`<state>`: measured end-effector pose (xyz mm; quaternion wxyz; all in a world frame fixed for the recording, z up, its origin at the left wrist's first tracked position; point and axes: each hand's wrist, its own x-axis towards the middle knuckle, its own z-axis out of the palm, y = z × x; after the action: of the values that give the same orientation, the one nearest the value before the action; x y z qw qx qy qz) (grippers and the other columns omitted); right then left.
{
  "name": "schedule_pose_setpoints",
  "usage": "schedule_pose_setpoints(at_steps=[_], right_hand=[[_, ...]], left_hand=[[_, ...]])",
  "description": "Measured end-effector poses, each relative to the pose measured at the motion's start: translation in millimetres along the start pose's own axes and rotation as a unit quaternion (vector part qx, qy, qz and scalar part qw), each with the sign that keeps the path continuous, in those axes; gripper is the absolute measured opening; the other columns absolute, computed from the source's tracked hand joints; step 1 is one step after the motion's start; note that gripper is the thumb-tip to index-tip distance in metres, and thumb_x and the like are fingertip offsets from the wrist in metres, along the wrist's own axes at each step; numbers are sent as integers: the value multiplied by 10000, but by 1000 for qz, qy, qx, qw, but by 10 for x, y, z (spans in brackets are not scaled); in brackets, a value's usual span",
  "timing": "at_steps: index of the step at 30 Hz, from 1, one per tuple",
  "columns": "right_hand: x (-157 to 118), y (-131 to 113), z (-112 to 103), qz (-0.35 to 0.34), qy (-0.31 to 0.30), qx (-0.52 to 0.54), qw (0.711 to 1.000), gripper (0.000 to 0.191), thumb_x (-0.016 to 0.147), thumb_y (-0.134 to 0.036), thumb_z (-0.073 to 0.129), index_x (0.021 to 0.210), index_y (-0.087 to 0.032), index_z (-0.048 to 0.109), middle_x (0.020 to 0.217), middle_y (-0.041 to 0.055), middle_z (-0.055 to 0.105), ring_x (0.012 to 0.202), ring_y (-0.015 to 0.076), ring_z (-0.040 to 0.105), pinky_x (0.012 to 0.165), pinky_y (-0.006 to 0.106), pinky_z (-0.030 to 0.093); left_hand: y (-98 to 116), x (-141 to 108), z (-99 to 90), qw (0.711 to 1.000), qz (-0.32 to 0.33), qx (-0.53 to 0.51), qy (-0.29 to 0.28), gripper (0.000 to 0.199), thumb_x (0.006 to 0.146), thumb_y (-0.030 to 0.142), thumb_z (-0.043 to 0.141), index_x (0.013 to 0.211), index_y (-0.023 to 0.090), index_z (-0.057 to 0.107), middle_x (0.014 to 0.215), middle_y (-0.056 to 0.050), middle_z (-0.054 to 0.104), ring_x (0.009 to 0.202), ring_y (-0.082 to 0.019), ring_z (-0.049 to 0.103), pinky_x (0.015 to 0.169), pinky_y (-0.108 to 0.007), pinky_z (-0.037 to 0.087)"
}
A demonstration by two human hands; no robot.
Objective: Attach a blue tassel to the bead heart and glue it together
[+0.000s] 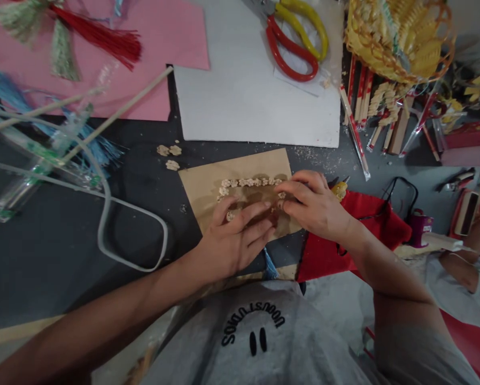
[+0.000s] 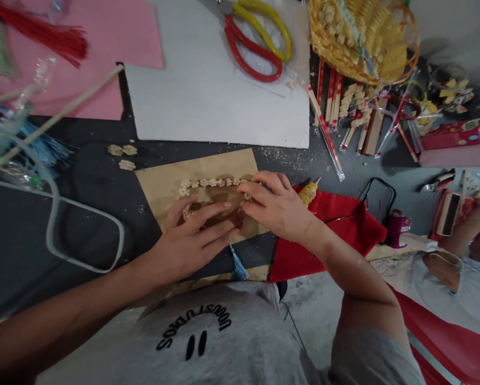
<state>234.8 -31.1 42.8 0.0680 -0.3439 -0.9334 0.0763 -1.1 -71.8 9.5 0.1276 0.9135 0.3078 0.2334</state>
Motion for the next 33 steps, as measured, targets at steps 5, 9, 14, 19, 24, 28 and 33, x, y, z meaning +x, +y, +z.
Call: schedule_pose_setpoints(at_steps=[5,9,14,19,24,28,33], right_hand=[[3,-3,-1,-7,2,-3,1000,173,982,-188,595,842,-209,695,1185,33,686,1153,245,470,931,405,421],[-7,2,0,0,4,3,1000,181,981,-190,590,837,-224,693,1179,25,685,1154,243,473,930,410,424],[-22,15,-2,4,8,15,1000,163,965,-183,617,822,-221,684,1171,36,684,1161,246,487,941,420,426],[-35,19,-15,6,15,14,1000,95,973,-210,615,926,-228,696,1179,46,675,1171,250,493,954,419,451],[-53,64,-57,49,36,48,997,167,965,-233,631,1119,-209,690,1139,95,690,1126,255,519,952,438,496],[-93,87,-76,86,71,58,992,150,985,-240,605,1076,-170,700,1021,88,710,971,219,590,881,383,535],[-166,-94,-116,141,55,-28,988,145,983,-180,587,939,-197,723,958,56,745,932,217,594,820,371,471]], left_hand=[[0,-12,-2,1000,-12,-1,-26,200,1002,195,535,1035,269,717,1192,26,741,1294,-161,538,1281,-449,58],[-1,-18,-15,1000,-11,4,-28,181,995,213,560,1091,283,697,1224,56,737,1283,-151,556,1294,-438,8],[17,-13,28,1000,-30,-5,-7,197,1007,192,520,1072,282,682,1239,44,734,1233,-146,611,1293,-422,92],[20,-33,44,1000,6,2,3,236,979,164,558,1149,279,676,1204,36,755,1267,-194,598,1274,-501,164],[12,-50,34,1000,17,23,-11,238,987,172,558,1150,290,686,1180,55,762,1272,-196,587,1279,-508,145],[-5,-54,10,999,25,15,-15,225,997,246,571,1181,316,680,1250,74,734,1270,-183,586,1283,-477,125],[-32,-29,-127,999,3,32,-39,240,988,219,572,1162,341,684,1251,97,735,1267,-192,593,1276,-444,119]])
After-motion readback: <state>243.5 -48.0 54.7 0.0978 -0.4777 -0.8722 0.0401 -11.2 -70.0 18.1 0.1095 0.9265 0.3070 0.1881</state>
